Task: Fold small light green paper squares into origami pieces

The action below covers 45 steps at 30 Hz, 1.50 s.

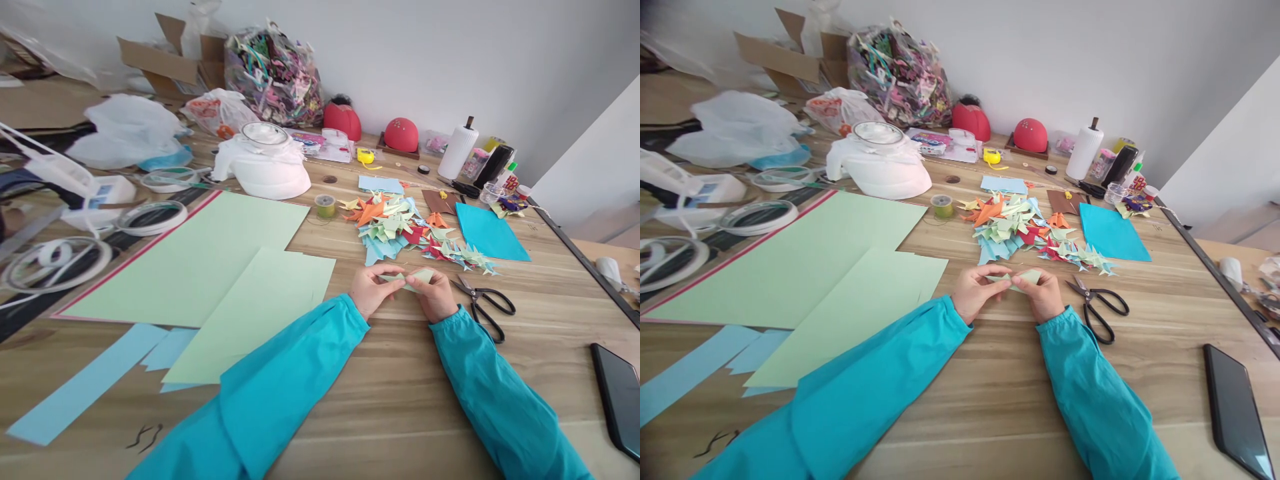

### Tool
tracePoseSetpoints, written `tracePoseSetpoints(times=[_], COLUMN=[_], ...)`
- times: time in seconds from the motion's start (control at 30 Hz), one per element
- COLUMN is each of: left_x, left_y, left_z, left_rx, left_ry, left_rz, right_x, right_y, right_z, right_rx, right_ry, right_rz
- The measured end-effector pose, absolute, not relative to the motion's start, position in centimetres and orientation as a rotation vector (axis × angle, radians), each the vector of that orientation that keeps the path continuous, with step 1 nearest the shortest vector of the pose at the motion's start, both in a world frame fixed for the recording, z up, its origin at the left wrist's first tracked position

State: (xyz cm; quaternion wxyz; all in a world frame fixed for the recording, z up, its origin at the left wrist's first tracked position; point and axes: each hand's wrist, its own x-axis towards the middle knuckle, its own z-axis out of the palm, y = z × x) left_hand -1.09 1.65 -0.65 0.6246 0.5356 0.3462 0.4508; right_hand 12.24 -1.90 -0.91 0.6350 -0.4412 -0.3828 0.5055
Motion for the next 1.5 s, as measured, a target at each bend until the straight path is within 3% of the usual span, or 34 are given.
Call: tracePoseSetpoints(times=[0.8,1.5], left_x=[-1.1,-0.9], left_y=[1.1,1.6], left_z=[0.1,-0.6], left_rx=[1.297,1.031], left_ry=[0.918,0.744], left_rz=[1.012,1.101], right_x=[12.2,12.5], right_y=[-1.8,-1.7], right_z=[-1.0,-1.9], right_rx=[-1.031,-1.055], right_ry=[-0.790,-0.929], right_rz=[1.185,1.091])
